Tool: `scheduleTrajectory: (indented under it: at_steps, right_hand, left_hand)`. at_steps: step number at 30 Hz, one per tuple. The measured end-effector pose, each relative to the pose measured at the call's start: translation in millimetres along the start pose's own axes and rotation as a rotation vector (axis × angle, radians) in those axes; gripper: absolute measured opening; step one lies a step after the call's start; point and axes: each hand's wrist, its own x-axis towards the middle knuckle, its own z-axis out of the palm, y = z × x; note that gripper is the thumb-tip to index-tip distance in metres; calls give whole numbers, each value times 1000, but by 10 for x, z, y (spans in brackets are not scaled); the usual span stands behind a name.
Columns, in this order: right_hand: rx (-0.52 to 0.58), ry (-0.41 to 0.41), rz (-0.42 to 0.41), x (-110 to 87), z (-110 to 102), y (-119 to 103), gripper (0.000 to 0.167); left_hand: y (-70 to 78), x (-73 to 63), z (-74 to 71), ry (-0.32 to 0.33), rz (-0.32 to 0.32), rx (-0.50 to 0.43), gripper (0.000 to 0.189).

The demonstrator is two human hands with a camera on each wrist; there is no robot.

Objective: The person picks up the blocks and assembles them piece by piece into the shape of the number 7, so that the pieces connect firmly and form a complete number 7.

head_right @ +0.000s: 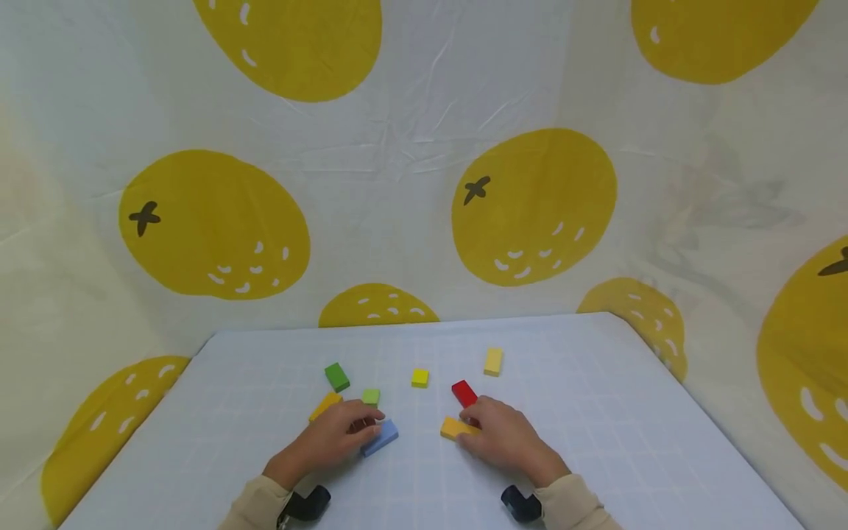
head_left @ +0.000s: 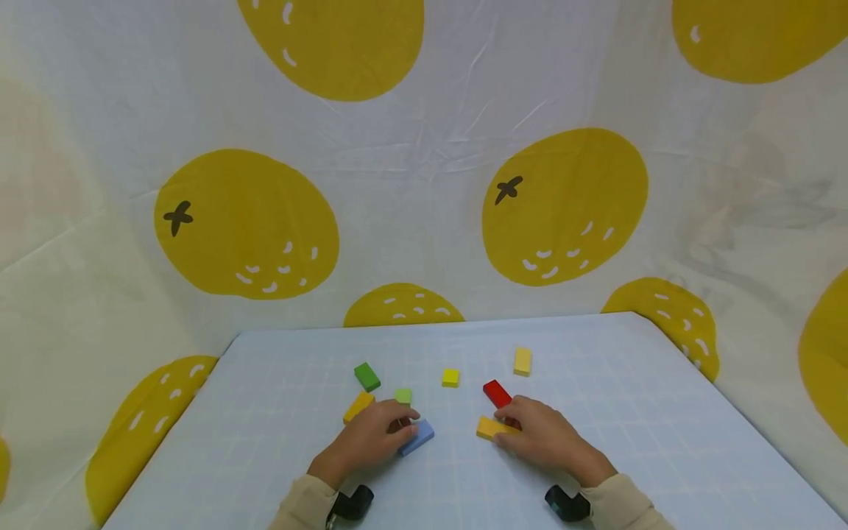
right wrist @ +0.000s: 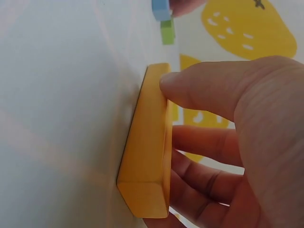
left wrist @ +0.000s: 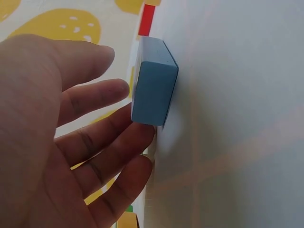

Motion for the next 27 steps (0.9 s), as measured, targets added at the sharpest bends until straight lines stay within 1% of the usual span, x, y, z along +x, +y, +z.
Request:
scheduleTrajectory:
  at_steps: [3,8,13,19,23,27]
  right_hand:
    - [-23,6,13,2,23,-15,32]
    - [-41,21,31,-6,34,-47,28]
    - [-53,33,39,-16,67,-62,25]
    - [-49,46,33,-48,70,-106,23]
    - [-10,52,14,-54,57,-104,27]
    - [37,55,-30,-45,47,-75,41]
  left_hand:
    - [3,-10,18,-6,-13,-3,23]
    - [-2,-12,38,-15,-8,29,27]
    - [-13,-29,53,-27,-9,36,29]
    - [-30,-40,75,-18,-4,52,33]
    - [-41,-39,77,-13,0,44,34]
    - [-53,-31,75,-14,-2,29,33]
